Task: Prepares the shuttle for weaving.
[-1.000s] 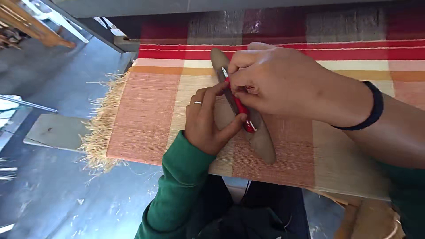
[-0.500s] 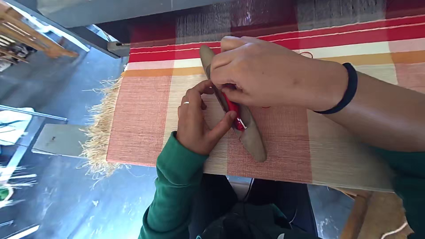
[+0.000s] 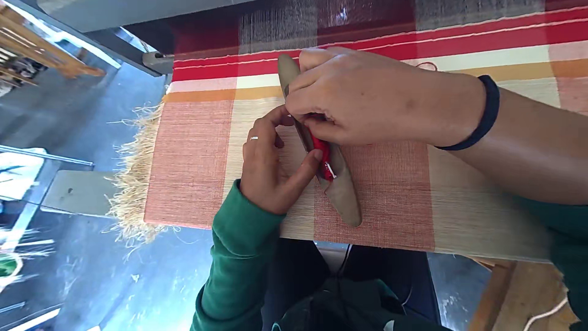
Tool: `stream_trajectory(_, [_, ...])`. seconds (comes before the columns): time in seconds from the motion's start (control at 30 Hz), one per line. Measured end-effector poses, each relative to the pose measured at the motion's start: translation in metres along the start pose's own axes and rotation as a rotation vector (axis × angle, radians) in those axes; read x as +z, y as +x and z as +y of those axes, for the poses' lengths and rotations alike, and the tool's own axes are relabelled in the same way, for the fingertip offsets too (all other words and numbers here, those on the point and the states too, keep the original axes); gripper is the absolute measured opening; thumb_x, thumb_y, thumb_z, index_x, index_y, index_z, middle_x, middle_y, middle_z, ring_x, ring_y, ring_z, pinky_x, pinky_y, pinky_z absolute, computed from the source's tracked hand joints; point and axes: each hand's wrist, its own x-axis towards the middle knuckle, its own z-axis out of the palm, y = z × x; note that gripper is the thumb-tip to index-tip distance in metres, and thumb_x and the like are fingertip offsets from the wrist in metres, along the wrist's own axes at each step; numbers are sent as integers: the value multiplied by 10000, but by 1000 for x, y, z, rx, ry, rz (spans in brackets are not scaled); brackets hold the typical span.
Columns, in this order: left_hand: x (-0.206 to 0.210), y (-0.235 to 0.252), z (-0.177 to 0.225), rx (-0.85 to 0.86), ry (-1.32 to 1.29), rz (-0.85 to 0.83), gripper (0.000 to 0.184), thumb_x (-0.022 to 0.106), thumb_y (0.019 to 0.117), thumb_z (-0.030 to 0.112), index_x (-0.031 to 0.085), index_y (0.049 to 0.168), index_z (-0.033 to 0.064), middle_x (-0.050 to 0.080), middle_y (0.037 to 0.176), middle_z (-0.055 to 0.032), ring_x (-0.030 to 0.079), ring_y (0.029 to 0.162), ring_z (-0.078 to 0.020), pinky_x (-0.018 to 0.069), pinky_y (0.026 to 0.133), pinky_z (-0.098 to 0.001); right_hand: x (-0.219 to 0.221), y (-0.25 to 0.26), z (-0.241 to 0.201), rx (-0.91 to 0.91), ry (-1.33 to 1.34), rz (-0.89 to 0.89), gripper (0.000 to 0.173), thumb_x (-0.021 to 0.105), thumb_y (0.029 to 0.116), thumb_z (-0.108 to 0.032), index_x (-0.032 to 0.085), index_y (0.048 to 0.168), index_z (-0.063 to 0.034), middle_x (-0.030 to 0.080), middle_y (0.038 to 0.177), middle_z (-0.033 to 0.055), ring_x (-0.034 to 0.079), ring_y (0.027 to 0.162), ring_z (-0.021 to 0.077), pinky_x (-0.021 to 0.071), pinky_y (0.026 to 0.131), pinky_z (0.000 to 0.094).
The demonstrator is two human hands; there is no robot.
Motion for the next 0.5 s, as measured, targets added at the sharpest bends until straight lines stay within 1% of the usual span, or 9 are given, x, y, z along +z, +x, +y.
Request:
stream_trajectory(0.07, [0,0,0,-3,4,-2,685,694,903,404,460,1438,47,589,1306,-104,577,1015,-175,482,824,-379,0,0,0,7,6,-8,130,566,959,-144,689,917,-138,636,944,2,554,1024,202,436,882,376])
stream_trajectory(0.17, [-1,0,2,-24,11,-11,705,697,899,420,455,1453,58,584,1304,-87,567,1006,-171,471,837,-392,2,0,2,-6,21,2,134,578,951,-139,710,931,-118,637,949,15,553,993,200,442,840,348])
stream_trajectory(0.23, [-1,0,1,-22,7,-8,711,698,900,419,452,1459,56,580,1303,-86,562,993,-170,466,835,-400,2,1,2,-4,24,0,136,577,953,-140,710,943,-113,632,958,20,557,995,197,447,847,344])
stream_trajectory(0.27, [-1,0,1,-17,8,-6,711,699,899,417,452,1457,50,581,1300,-89,562,989,-171,468,833,-400,2,1,1,-1,21,-1,136,580,960,-149,711,946,-114,636,963,20,569,1004,193,453,869,345])
stream_trajectory(0.3, [-1,0,1,-15,9,-4,710,699,898,414,453,1454,48,582,1303,-92,563,993,-173,468,833,-398,2,1,1,4,25,0,133,585,963,-150,709,934,-114,632,956,19,568,1001,190,454,872,343])
stream_trajectory(0.37, [0,0,1,-19,6,-2,705,701,899,415,456,1451,52,580,1305,-93,563,991,-173,469,832,-397,2,1,-1,21,28,-7,142,581,961,-144,717,929,-114,624,952,18,554,1003,196,447,846,339])
stream_trajectory(0.43, [1,0,1,-18,6,4,703,703,891,419,461,1440,52,585,1308,-97,566,996,-173,464,836,-396,1,2,-4,41,14,-23,138,580,968,-156,704,921,-120,625,961,16,556,1017,198,454,849,339])
stream_trajectory(0.5, [2,1,-1,0,4,22,710,704,888,426,469,1432,34,601,1280,-110,566,977,-182,458,828,-402,1,2,-6,47,10,-24,146,580,969,-159,709,925,-109,632,969,32,563,1020,215,460,853,352])
